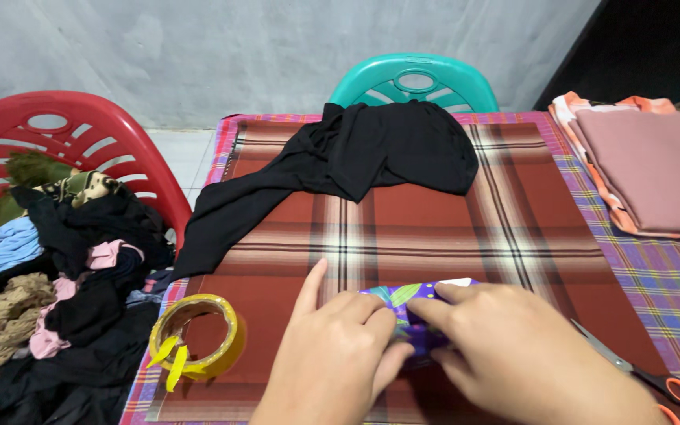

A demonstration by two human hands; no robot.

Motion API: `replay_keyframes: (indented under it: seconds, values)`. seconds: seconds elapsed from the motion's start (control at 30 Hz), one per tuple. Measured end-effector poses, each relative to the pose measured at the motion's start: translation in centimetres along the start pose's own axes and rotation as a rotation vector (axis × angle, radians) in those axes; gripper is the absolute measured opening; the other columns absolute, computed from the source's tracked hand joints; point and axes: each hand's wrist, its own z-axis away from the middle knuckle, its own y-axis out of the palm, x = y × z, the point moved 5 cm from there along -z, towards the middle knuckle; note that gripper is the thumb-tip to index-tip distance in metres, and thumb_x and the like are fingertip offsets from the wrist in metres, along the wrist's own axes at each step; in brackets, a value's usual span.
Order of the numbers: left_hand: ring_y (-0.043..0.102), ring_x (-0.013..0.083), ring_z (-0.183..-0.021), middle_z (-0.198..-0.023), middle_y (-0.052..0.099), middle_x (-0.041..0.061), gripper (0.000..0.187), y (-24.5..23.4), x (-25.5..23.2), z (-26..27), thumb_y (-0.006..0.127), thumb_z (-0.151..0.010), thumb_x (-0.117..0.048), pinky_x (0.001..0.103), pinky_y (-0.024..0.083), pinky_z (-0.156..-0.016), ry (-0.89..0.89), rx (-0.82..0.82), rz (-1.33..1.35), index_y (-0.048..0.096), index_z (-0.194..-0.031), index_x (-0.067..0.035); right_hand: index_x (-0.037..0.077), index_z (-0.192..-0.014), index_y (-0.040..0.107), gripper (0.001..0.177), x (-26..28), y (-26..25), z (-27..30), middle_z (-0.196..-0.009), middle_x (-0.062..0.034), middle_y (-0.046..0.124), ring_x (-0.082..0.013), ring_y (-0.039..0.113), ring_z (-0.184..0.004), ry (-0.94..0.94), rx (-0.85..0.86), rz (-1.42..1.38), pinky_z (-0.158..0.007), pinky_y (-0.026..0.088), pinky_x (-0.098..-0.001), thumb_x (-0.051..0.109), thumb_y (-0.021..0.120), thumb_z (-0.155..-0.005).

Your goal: The person wraps a small rectangular box with purple floral wrapping paper. They fold the paper around the box, secure it with clear tape, and smooth the edges to complete the wrapping.

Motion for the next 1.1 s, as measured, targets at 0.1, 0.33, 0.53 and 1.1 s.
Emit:
replay_keyframes:
  seconds: [0.1,0.33,0.53,1.1]
  values:
    - [0.068,0.0257,-0.089,-0.082,0.068,0.007,0.018,0.6,0.2,-0.1,0.076,-0.083,-0.025,0.062,0.029,-0.115,0.011,0.019,-0.029,0.069,-0.082,-0.009,0.015,-0.116,0.072,0.043,-1.3,-1.2,-0.5,-0.098,-0.0092,0.076,-0.0317,0.073,-0.092,0.067,0.167,-0.047,-0.083,0.056,-0.0454,0.024,0.077,-0.074]
    - [0.068,0.023,-0.091,-0.088,0.066,0.006,0.014,0.7,0.1,0.4,0.077,-0.081,-0.019,0.058,0.036,-0.112,0.025,-0.124,-0.022,0.069,-0.086,-0.009,0.013,-0.109,0.078,0.035,-3.7,-2.9,-0.6,-0.105,-0.0083,0.081,-0.0279,0.077,-0.09,0.028,0.079,-0.213,-0.079,0.058,-0.04,0.036,0.079,-0.082]
    - [0.068,0.0224,-0.09,-0.09,0.065,0.006,0.015,1.3,0.3,0.8,0.078,-0.079,-0.019,0.057,0.04,-0.108,0.011,-0.198,0.004,0.068,-0.087,-0.01,0.012,-0.092,0.08,0.023,-6.3,-1.3,0.4,-0.114,-0.0047,0.082,-0.0206,0.076,-0.102,0.002,0.043,-0.429,-0.078,0.062,-0.0346,0.034,0.079,-0.085]
    - [0.07,0.0197,-0.082,-0.089,0.066,0.004,0.017,4.1,2.5,1.3,0.083,-0.081,-0.022,0.033,0.06,-0.066,0.05,-0.128,0.041,0.071,-0.084,-0.011,0.006,-0.067,0.054,0.035,-9.7,4.0,2.6,-0.108,-0.009,0.08,-0.0222,0.073,-0.107,-0.076,-0.412,-0.709,-0.116,0.044,-0.0497,0.011,0.083,-0.084]
